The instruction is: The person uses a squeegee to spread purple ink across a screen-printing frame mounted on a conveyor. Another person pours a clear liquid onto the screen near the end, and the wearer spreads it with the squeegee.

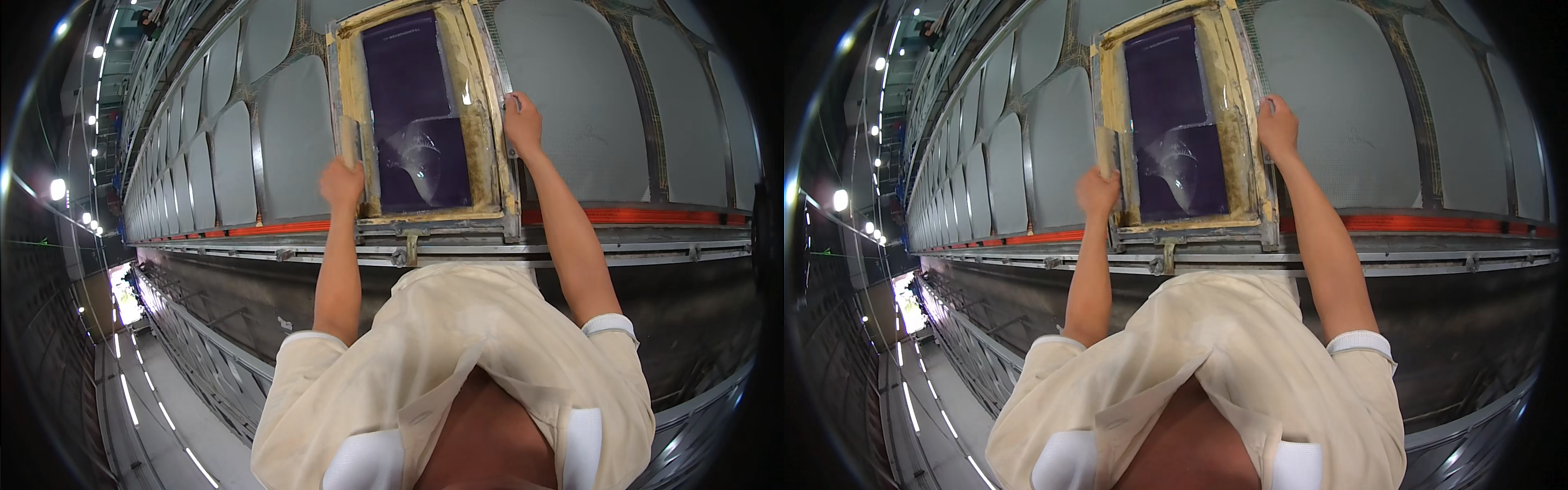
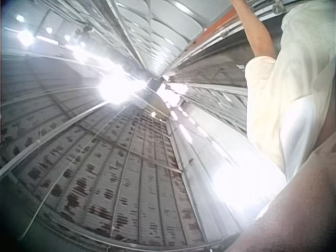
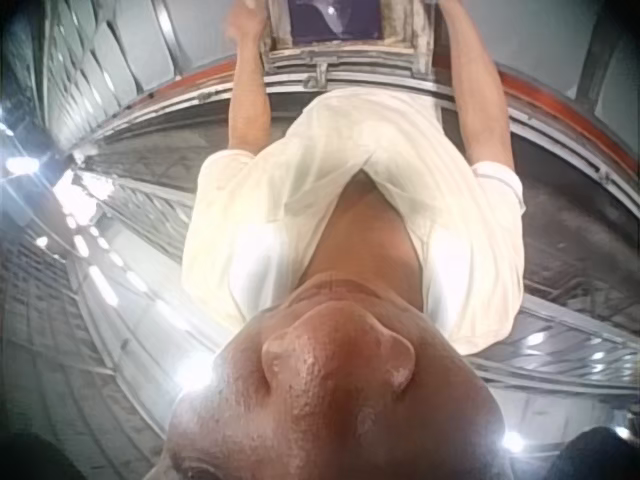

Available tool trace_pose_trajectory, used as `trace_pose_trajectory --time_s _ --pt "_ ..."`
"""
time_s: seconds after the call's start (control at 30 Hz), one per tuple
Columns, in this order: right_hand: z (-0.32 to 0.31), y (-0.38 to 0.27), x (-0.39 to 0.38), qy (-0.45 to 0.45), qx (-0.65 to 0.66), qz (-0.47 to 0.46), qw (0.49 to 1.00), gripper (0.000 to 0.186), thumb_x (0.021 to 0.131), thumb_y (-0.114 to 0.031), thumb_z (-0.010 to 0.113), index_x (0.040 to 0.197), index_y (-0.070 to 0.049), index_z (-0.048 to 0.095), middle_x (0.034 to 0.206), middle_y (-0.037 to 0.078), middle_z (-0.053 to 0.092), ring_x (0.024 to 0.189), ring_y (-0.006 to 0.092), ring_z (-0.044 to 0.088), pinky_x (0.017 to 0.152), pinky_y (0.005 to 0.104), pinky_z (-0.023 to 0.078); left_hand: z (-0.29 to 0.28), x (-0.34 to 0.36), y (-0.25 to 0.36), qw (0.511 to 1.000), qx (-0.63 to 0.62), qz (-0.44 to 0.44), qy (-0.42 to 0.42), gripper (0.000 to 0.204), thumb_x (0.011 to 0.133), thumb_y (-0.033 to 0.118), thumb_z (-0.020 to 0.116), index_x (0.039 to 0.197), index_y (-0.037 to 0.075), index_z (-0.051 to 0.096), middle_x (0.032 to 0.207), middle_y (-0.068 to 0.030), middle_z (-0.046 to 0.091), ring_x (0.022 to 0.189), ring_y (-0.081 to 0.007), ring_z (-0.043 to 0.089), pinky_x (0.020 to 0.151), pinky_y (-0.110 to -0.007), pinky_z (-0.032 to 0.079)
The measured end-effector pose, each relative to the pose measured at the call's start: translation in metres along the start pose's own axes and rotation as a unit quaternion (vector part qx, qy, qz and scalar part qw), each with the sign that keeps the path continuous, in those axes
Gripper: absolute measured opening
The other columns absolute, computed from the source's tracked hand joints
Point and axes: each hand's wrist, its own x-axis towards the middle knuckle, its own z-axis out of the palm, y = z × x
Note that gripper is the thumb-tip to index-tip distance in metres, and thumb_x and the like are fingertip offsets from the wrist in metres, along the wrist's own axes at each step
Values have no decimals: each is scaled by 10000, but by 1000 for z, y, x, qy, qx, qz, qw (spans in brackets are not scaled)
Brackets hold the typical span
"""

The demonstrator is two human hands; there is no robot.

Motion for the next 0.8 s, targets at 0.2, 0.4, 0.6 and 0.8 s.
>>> trace_pose_trajectory --time_s 0.2,0.4,0.6,0.8 --pt "0 3 3 7 -2 -3 1000 373 995 -330 555 1195 -44 684 1108 224 717 1049 448 660 917 464 503 -1 -39 57 998 -2 59 -37 335 843 351 734 997 54 715 901 -218 733 893 -433 707 805 -533 551" --pt "1 6 2 41 -28 -24 998 378 996 -338 556 1178 -34 690 1080 249 713 1033 443 666 902 460 506 -22 25 76 992 -47 113 18 341 830 328 732 1009 39 704 883 -232 723 876 -446 708 786 -540 560" --pt "5 2 -1 26 -14 -23 999 386 1004 -342 560 1170 -17 687 1067 255 716 1021 448 670 898 460 507 -9 143 60 999 -33 23 37 348 819 309 729 1039 38 732 997 -224 737 970 -419 712 841 -523 567" --pt "0 -8 -7 25 -20 2 999 351 1022 -316 549 1147 -17 683 984 230 722 930 404 688 847 439 513 -5 122 116 998 -22 66 -9 317 811 263 721 1019 23 731 985 -240 733 962 -433 710 842 -512 569"
